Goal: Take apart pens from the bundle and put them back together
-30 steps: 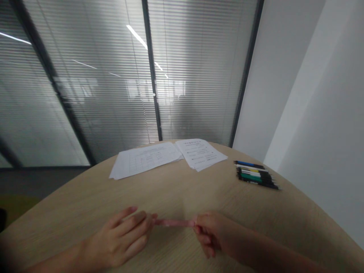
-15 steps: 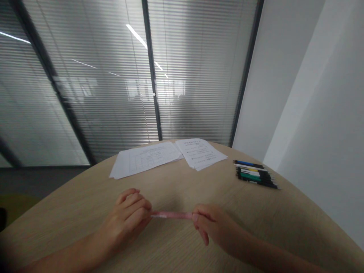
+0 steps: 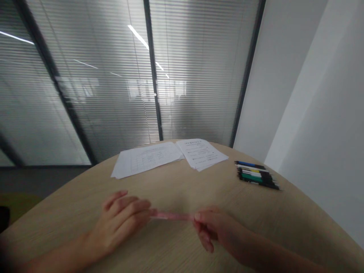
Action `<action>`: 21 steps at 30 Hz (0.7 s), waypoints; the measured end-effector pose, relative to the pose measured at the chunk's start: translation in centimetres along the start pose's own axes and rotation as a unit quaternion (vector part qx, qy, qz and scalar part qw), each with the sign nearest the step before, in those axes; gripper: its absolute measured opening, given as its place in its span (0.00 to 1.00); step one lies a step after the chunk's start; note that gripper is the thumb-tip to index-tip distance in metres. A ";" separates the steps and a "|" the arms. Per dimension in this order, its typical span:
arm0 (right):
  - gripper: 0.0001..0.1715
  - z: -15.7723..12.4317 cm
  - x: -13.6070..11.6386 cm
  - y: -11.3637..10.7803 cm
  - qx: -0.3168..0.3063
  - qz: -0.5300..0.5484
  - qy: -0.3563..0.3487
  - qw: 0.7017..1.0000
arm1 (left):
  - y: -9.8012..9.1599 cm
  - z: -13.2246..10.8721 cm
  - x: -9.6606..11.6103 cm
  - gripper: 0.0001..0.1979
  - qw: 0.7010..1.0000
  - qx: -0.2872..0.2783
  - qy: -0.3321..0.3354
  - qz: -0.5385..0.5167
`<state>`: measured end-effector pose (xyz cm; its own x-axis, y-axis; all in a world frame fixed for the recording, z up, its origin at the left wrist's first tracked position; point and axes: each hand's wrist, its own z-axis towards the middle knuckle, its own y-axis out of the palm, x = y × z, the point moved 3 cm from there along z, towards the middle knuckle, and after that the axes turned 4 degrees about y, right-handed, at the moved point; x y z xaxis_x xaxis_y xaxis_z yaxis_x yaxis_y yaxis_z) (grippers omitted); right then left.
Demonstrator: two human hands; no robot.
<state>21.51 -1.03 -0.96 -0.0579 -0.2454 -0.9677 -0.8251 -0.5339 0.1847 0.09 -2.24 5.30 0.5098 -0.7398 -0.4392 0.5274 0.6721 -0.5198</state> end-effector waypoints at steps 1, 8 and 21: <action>0.19 0.0 -0.1 -0.1 0.014 0.006 -0.013 1.000 | 0.1 0.1 -0.4 0.09 0.998 0.011 -0.066 -0.012; 0.20 0.3 -0.3 -0.4 0.068 -0.046 -0.048 0.996 | 2.2 0.0 -1.5 0.25 0.712 -0.018 -0.532 -0.458; 0.20 0.3 0.7 -0.7 0.108 -0.324 -0.125 0.931 | 3.0 0.8 -0.8 0.13 0.334 0.119 -0.571 -0.741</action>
<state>21.89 -0.64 -1.81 0.3846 0.2830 -0.8786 -0.8246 -0.3225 -0.4648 1.79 0.35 4.68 -0.5743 0.1376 0.8070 0.7456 -0.3190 0.5851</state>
